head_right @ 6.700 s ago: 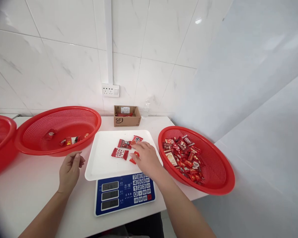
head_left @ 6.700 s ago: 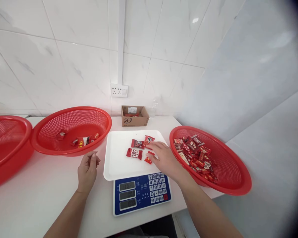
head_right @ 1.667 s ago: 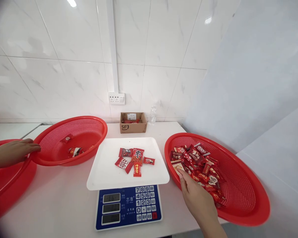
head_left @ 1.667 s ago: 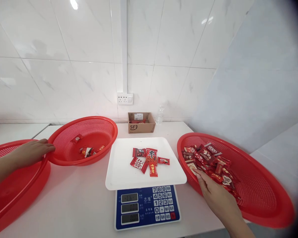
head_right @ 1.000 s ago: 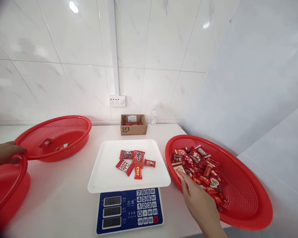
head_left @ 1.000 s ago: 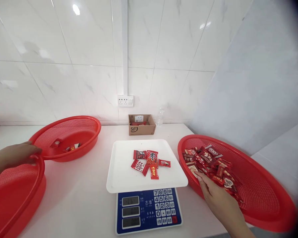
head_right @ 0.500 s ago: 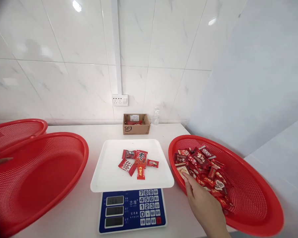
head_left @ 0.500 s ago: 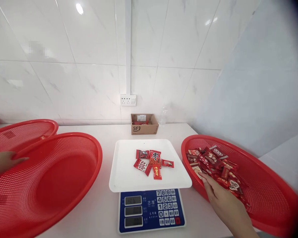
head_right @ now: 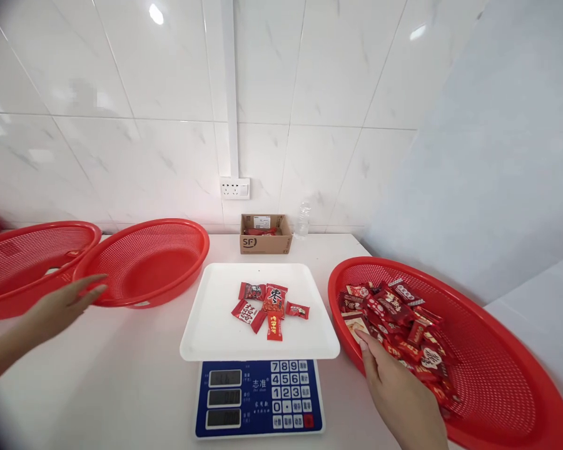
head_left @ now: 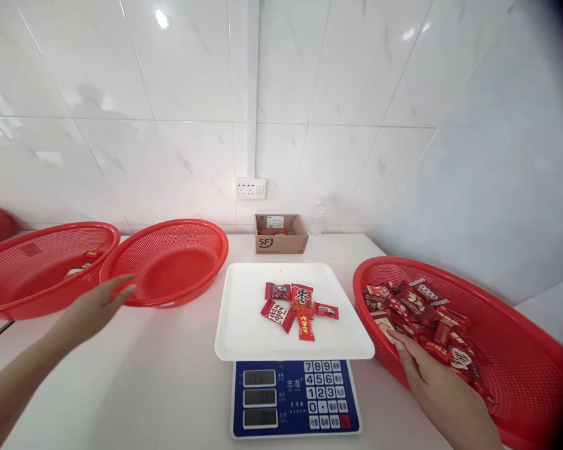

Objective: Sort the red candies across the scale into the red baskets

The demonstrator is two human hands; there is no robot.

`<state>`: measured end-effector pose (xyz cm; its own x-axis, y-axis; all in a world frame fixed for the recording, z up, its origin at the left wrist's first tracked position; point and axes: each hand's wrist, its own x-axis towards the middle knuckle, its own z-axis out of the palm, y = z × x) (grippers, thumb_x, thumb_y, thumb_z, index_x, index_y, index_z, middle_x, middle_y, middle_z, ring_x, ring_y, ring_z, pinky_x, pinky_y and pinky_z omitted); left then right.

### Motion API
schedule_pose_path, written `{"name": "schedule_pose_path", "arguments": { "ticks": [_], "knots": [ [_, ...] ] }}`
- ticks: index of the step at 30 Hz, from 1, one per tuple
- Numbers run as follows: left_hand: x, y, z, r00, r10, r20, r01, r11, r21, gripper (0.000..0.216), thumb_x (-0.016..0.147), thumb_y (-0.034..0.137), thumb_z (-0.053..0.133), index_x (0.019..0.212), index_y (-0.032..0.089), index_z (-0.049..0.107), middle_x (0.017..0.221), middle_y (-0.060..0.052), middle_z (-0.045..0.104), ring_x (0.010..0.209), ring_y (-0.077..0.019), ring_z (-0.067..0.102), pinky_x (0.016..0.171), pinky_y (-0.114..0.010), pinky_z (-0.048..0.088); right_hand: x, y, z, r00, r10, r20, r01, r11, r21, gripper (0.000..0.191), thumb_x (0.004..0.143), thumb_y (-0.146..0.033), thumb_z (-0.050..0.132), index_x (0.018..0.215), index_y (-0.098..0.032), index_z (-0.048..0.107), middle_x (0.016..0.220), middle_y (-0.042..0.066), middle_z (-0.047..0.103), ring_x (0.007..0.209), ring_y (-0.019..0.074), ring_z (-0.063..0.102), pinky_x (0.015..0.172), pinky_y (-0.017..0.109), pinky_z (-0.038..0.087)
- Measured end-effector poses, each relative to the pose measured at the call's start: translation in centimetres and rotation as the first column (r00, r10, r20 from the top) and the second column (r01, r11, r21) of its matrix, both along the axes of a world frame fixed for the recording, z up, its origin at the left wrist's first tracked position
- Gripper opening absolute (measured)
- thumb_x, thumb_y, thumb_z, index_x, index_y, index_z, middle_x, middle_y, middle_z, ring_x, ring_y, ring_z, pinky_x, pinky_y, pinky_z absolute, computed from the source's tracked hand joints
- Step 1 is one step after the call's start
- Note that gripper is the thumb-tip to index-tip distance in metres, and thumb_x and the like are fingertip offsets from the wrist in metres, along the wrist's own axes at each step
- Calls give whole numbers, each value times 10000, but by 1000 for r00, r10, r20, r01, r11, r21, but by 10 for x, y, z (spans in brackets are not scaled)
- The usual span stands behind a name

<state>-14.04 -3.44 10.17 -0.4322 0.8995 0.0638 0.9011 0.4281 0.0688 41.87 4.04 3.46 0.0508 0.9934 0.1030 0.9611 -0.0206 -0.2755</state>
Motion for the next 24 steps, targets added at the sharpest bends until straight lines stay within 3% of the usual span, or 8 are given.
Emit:
{"name": "schedule_pose_path", "arguments": {
  "ticks": [3, 9, 12, 14, 16, 18, 21, 24],
  "knots": [
    [32, -2, -12, 991, -66, 113, 71, 997, -39, 508, 910, 534, 295, 1237, 228, 534, 1109, -60, 678, 902, -230, 660, 727, -291, 490, -2, -1, 1, 1000, 14, 7, -14, 1000, 1, 506, 908, -430, 262, 1282, -296, 575, 1197, 31, 675, 821, 259, 706, 637, 354, 535],
    [75, 20, -16, 997, -75, 0, 75, 996, 43, 465, 938, 446, 252, 1126, 201, 599, 1189, -83, 643, 884, -264, 665, 611, -330, 487, -7, -3, 10, 999, -29, 20, 29, 1000, -13, 492, 908, -430, 276, 1270, -314, 589, 1180, 38, 684, 818, 269, 707, 591, 351, 532],
    [102, 37, -19, 990, -138, -24, 140, 975, 171, 420, 943, 421, 288, 1157, 216, 586, 1252, -81, 604, 934, -259, 652, 620, -324, 497, -9, -3, 14, 1000, -16, 22, 17, 999, -40, 494, 918, -411, 265, 1293, -305, 569, 1151, 42, 698, 821, 251, 707, 599, 329, 526],
    [128, 46, -20, 955, -297, -4, 287, 918, 273, 371, 938, 400, 354, 1161, 222, 589, 1257, -72, 602, 1063, -254, 604, 752, -333, 511, -11, -3, 16, 999, -25, 30, 27, 997, -66, 494, 925, -412, 252, 1302, -314, 557, 1156, 33, 696, 844, 250, 704, 623, 332, 527],
    [159, 55, -20, 848, -527, 58, 486, 817, 309, 334, 921, 392, 432, 1147, 215, 602, 1208, -68, 632, 1117, -237, 572, 897, -349, 481, -13, -4, 18, 998, -42, 38, 45, 996, -81, 496, 929, -419, 241, 1296, -322, 560, 1170, 28, 690, 879, 259, 699, 640, 342, 529],
    [189, 63, -19, 690, -713, 125, 666, 693, 274, 351, 901, 392, 496, 1188, 208, 582, 1206, -63, 635, 1145, -224, 547, 957, -349, 455, -14, -5, 21, 998, -46, 43, 49, 996, -80, 497, 932, -415, 238, 1288, -317, 570, 1160, 36, 694, 879, 263, 698, 638, 345, 530],
    [222, 75, -18, 524, -838, 153, 819, 545, 182, 416, 860, 376, 580, 1233, 192, 554, 1223, -80, 624, 1170, -246, 523, 1001, -388, 421, -15, -6, 24, 998, -43, 41, 46, 996, -75, 495, 933, -412, 240, 1283, -311, 576, 1135, 45, 705, 859, 262, 701, 632, 345, 531],
    [240, 81, -18, 537, -832, 143, 832, 549, 72, 424, 843, 341, 610, 1239, 202, 546, 1215, -86, 617, 1157, -255, 535, 995, -394, 417, -16, -7, 26, 998, -49, 41, 53, 994, -95, 490, 933, -411, 244, 1296, -322, 562, 1130, 36, 707, 868, 256, 698, 649, 341, 527]
  ]
}}
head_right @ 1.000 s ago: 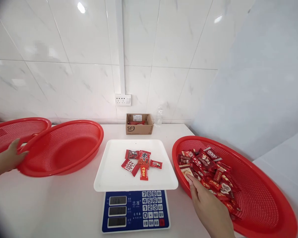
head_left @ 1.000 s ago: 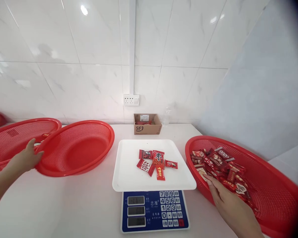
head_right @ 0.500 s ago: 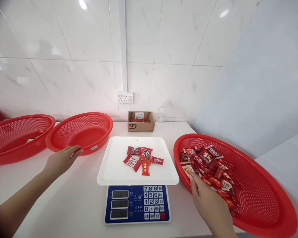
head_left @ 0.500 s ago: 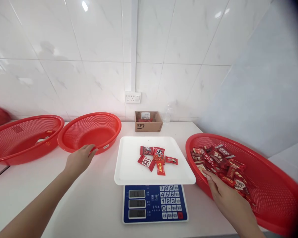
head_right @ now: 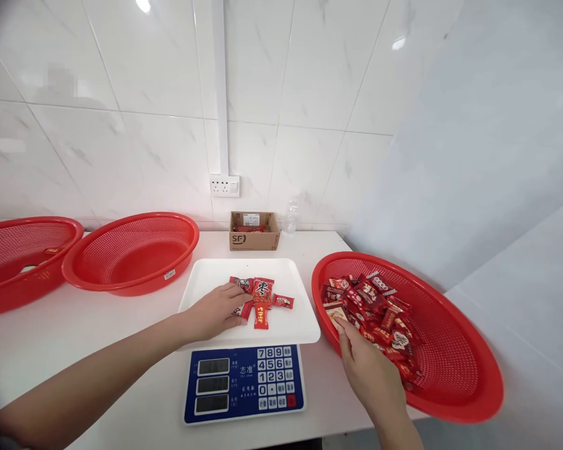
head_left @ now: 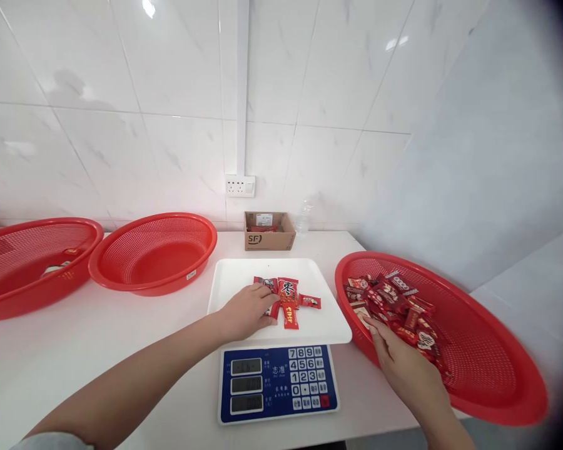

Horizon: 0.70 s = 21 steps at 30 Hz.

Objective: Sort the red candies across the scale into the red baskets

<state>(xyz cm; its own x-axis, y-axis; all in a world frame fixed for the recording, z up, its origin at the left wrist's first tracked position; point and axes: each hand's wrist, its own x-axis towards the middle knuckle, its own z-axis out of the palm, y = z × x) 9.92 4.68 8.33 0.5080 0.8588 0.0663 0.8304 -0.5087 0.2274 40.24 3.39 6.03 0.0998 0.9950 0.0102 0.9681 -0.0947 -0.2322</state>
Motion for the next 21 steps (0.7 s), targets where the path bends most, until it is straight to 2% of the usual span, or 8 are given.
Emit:
{"name": "schedule_pose_path", "arguments": {
  "ticks": [3, 6, 10, 12, 14, 15, 17, 21],
  "knots": [
    [1, 2, 0, 994, 108, -35, -108, 994, -4, 398, 853, 313, 591, 1234, 217, 531, 1215, -70, 601, 1091, -224, 585, 909, -327, 470, 0, 0, 0, 1000, 6, 2, -6, 1000, 5, 478, 931, -388, 260, 1293, -322, 565, 1115, 39, 713, 850, 243, 701, 624, 315, 517],
    [-17, 5, 7, 955, 295, -39, -293, 955, 47, 362, 905, 310, 486, 1254, 212, 492, 1196, -83, 586, 964, -221, 637, 741, -308, 512, 1, 0, -1, 1000, 16, 2, -16, 1000, 19, 474, 931, -389, 261, 1291, -334, 564, 1123, 40, 710, 814, 236, 705, 586, 304, 508],
    [-73, 18, 22, 804, 595, -25, -583, 795, 168, 377, 946, 321, 335, 1278, 202, 468, 1209, -129, 534, 943, -272, 629, 628, -335, 500, 3, 1, -5, 1000, 19, 14, -19, 999, 28, 475, 932, -401, 255, 1295, -344, 556, 1153, 32, 697, 836, 245, 706, 596, 319, 516],
    [-104, 25, 29, 726, 687, -19, -671, 714, 202, 388, 942, 295, 287, 1237, 165, 504, 1160, -160, 538, 911, -295, 629, 613, -365, 500, 4, 1, -8, 1000, 24, 20, -24, 999, 33, 480, 934, -403, 248, 1300, -339, 551, 1163, 33, 693, 853, 255, 705, 603, 332, 521],
    [-125, 30, 33, 688, 725, -17, -704, 673, 227, 396, 923, 266, 303, 1208, 113, 532, 1159, -206, 534, 985, -346, 598, 696, -438, 501, 4, 1, -9, 999, 23, 24, -23, 999, 23, 491, 936, -410, 232, 1310, -332, 542, 1169, 38, 690, 859, 266, 704, 613, 349, 523],
    [-130, 31, 34, 692, 721, -17, -698, 676, 235, 393, 915, 263, 324, 1194, 99, 546, 1181, -220, 530, 1047, -367, 567, 765, -478, 487, 4, 1, -9, 1000, 19, 25, -20, 1000, 10, 497, 937, -414, 223, 1314, -331, 537, 1175, 39, 687, 861, 270, 704, 619, 359, 524],
    [-125, 33, 32, 749, 662, -16, -641, 731, 235, 377, 911, 280, 366, 1185, 116, 566, 1253, -203, 523, 1173, -367, 489, 914, -511, 423, 3, 1, -7, 1000, 15, 21, -14, 1000, -17, 506, 938, -417, 207, 1329, -335, 519, 1193, 35, 677, 871, 274, 701, 635, 373, 524],
    [-74, 34, 19, 921, 390, -5, -385, 909, 158, 386, 932, 374, 400, 1236, 185, 545, 1313, -88, 551, 1244, -233, 460, 1041, -367, 373, 1, -1, -2, 1000, 11, 10, -10, 1000, -24, 504, 935, -410, 213, 1326, -333, 522, 1219, 32, 663, 890, 268, 697, 648, 368, 525]
  ]
}}
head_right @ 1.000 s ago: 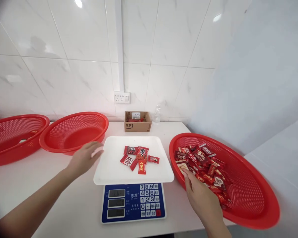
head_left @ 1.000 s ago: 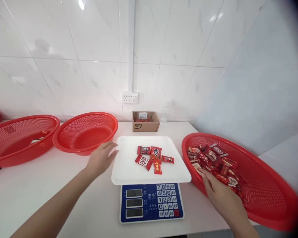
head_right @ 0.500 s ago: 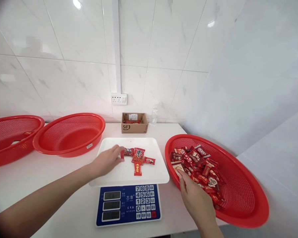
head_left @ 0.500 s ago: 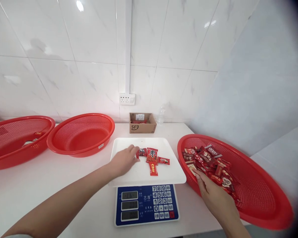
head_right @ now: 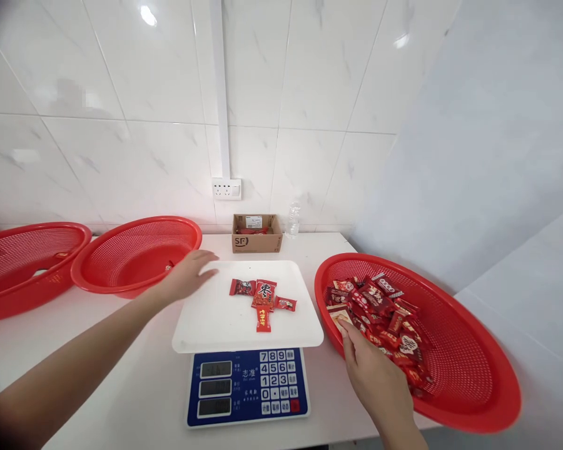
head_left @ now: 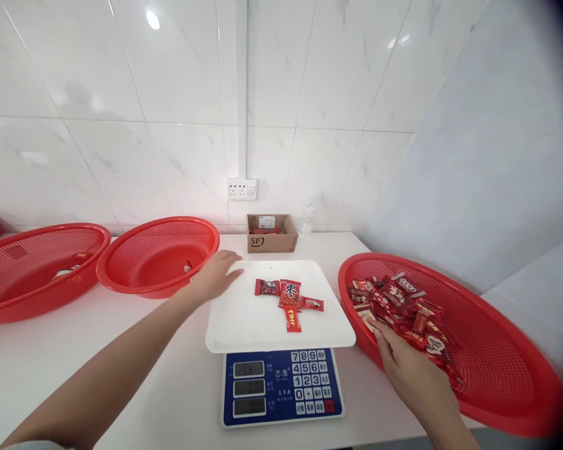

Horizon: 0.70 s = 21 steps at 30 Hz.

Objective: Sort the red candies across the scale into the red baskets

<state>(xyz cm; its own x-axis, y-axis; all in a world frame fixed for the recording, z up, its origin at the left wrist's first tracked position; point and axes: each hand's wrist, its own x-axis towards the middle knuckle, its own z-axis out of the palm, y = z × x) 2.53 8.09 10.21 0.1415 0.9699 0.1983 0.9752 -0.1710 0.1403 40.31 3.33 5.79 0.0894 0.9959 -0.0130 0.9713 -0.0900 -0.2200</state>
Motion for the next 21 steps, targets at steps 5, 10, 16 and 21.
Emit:
{"name": "schedule_pose_path", "arguments": {
  "ticks": [5, 10, 16, 21],
  "knots": [
    [62, 0, -17, 954, -296, 39, 298, 951, -81, 337, 891, 307, 505, 1214, 232, 563, 1175, -46, 639, 1203, -209, 506, 1024, -330, 394, -2, -2, 2, 1000, -13, -4, 13, 1000, -18, 515, 938, -412, 194, 1344, -330, 501, 1234, 28, 654, 915, 266, 691, 675, 368, 521],
    [61, 2, -24, 967, -250, 53, 253, 966, -56, 285, 870, 149, 452, 1088, 226, 618, 1072, -58, 594, 888, -161, 628, 793, -271, 507, -1, -4, 2, 1000, -3, -4, 3, 1000, -13, 516, 938, -423, 192, 1329, -332, 515, 1230, 21, 656, 970, 272, 675, 691, 370, 519],
    [-9, 9, 0, 992, 115, 53, -120, 988, 95, 369, 890, 144, 311, 1123, 172, 596, 1178, -136, 501, 924, -229, 599, 751, -354, 512, -2, -4, 5, 1000, 10, 3, -10, 1000, 22, 498, 935, -384, 220, 1308, -318, 544, 1199, 40, 675, 906, 254, 694, 646, 333, 514],
    [-53, 12, 23, 945, 325, 34, -326, 936, 132, 369, 879, 199, 340, 1138, 104, 586, 1295, -227, 449, 1197, -403, 424, 907, -563, 407, -2, -4, 5, 1000, 16, 9, -16, 999, 30, 503, 937, -386, 213, 1319, -313, 532, 1182, 53, 683, 893, 268, 695, 630, 346, 507]
  ]
}}
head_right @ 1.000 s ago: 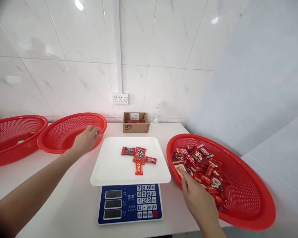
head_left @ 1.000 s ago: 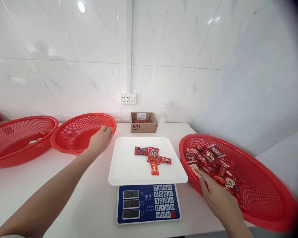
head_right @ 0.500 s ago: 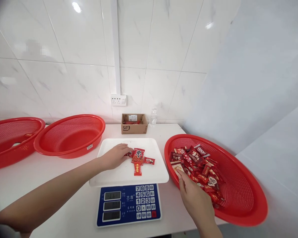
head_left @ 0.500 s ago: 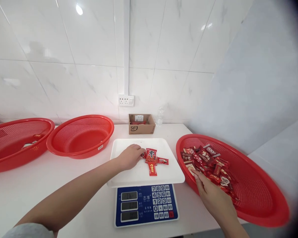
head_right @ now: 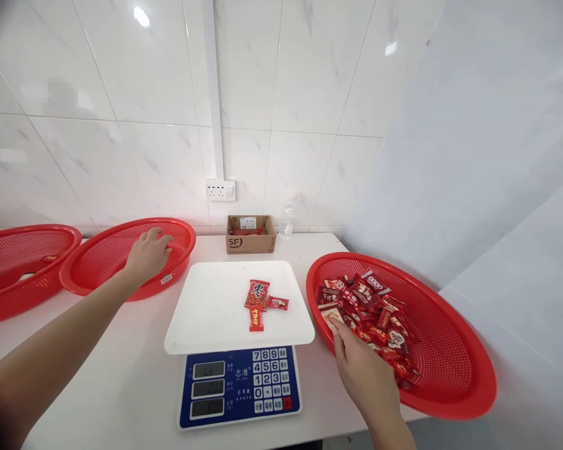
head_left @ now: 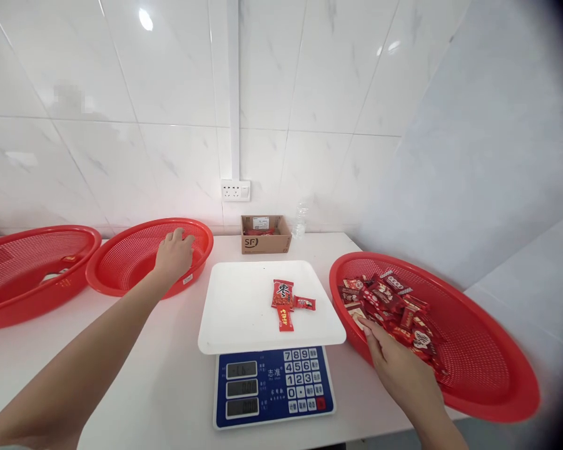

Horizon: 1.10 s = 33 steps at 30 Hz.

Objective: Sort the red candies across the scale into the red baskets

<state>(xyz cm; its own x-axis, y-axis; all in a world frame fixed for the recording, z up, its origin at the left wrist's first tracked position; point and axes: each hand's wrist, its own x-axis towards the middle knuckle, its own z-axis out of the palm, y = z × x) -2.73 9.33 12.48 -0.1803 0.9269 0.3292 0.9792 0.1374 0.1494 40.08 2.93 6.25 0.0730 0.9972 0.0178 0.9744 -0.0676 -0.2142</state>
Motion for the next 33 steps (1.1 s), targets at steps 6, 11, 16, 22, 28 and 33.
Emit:
{"name": "schedule_pose_path", "arguments": {
  "ticks": [6, 11, 16, 22, 28, 33],
  "knots": [
    [73, -6, -16, 931, -358, 70, 365, 917, -163, 450, 905, 468, 425, 1284, 240, 507, 1455, -85, 402, 1315, -243, 393, 1036, -388, 374, 0, -1, 1, 1000, -3, -6, 3, 999, -46, 518, 943, -394, 173, 1347, -328, 491, 1252, 21, 643, 941, 263, 682, 678, 355, 507],
    [152, -18, -30, 670, -705, 231, 736, 593, -326, 743, 833, 629, 468, 1439, 229, 307, 1553, -117, 215, 1429, -310, 147, 1108, -465, 249, -2, -2, 2, 1000, -5, -14, 4, 999, -51, 516, 947, -393, 172, 1335, -321, 505, 1241, 23, 649, 969, 259, 677, 706, 355, 511],
    [185, -12, -42, 624, -772, 122, 758, 560, -333, 678, 847, 660, 395, 1371, 230, 392, 1461, -123, 394, 1370, -333, 284, 1069, -520, 263, -3, -2, 2, 1000, -5, -12, 5, 1000, -16, 507, 945, -401, 193, 1311, -314, 534, 1238, 29, 652, 966, 256, 679, 697, 352, 517],
    [192, 0, -51, 655, -756, -15, 726, 634, -267, 400, 924, 497, 378, 1111, 213, 588, 1130, -121, 597, 1068, -293, 534, 832, -449, 447, 0, 0, -2, 1000, 17, -26, -17, 1000, 13, 504, 943, -398, 200, 1295, -311, 549, 1198, 31, 676, 925, 243, 692, 663, 331, 517],
    [189, 8, -51, 693, -719, -57, 684, 680, -264, 367, 964, 398, 312, 1017, 184, 605, 1001, -127, 637, 956, -270, 590, 662, -357, 491, 2, 0, -5, 1000, 20, -11, -19, 999, 49, 492, 931, -379, 229, 1278, -300, 569, 1146, 35, 702, 886, 241, 699, 638, 317, 510],
    [172, 6, -33, 792, -609, -42, 588, 781, -211, 366, 961, 414, 327, 979, 168, 597, 914, -106, 675, 890, -255, 631, 651, -338, 492, 3, 1, -6, 1000, 17, 9, -17, 1000, 22, 498, 932, -377, 225, 1302, -304, 551, 1119, 44, 713, 876, 253, 701, 640, 340, 521]
  ]
}}
